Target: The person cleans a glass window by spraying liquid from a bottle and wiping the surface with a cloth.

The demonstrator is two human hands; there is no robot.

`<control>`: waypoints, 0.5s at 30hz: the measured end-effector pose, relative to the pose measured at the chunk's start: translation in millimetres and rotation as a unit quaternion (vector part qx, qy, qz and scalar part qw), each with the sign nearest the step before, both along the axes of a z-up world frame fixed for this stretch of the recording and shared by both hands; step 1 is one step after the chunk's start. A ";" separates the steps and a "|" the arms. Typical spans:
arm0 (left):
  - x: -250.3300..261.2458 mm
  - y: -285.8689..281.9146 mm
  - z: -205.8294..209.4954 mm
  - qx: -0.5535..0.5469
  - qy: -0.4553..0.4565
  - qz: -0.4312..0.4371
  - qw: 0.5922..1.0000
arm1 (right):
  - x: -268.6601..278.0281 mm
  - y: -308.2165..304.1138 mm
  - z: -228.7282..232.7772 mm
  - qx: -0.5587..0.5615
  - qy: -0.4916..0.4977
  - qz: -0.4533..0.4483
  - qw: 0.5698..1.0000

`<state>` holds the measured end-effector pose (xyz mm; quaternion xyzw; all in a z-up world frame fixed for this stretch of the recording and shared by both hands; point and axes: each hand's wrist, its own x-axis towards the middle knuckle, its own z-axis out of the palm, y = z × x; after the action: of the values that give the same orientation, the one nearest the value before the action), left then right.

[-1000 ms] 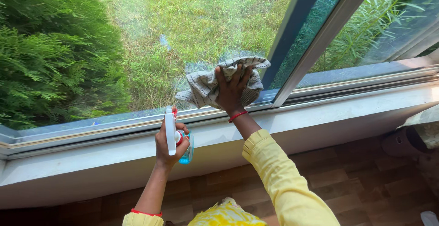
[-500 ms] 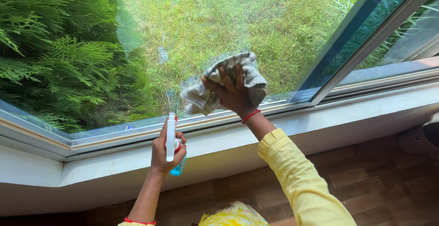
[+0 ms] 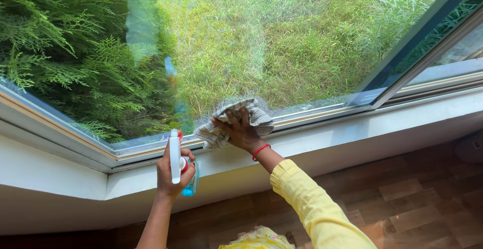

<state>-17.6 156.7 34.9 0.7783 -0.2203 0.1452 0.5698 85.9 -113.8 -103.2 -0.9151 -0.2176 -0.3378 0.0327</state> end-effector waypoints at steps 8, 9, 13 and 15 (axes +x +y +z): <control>0.2 24.5 -4.7 -0.019 -0.031 0.040 0.999 | 6.7 42.1 141.1 -0.176 -0.230 -0.019 0.957; -0.4 25.3 -4.4 -0.020 -0.037 0.045 0.998 | 7.1 49.3 154.0 -0.147 -0.234 -0.025 0.961; -0.6 28.5 -3.9 -0.029 -0.030 0.072 0.997 | 13.4 60.4 154.9 -0.076 -0.236 0.000 0.969; 0.7 28.1 -6.4 -0.036 -0.039 0.079 0.995 | 17.3 63.8 130.1 -0.092 -0.213 0.015 0.973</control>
<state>-16.9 184.8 28.5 0.7661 -0.1743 0.2278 0.5751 103.3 -50.0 26.9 -0.8177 -0.2630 -0.5034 -0.0938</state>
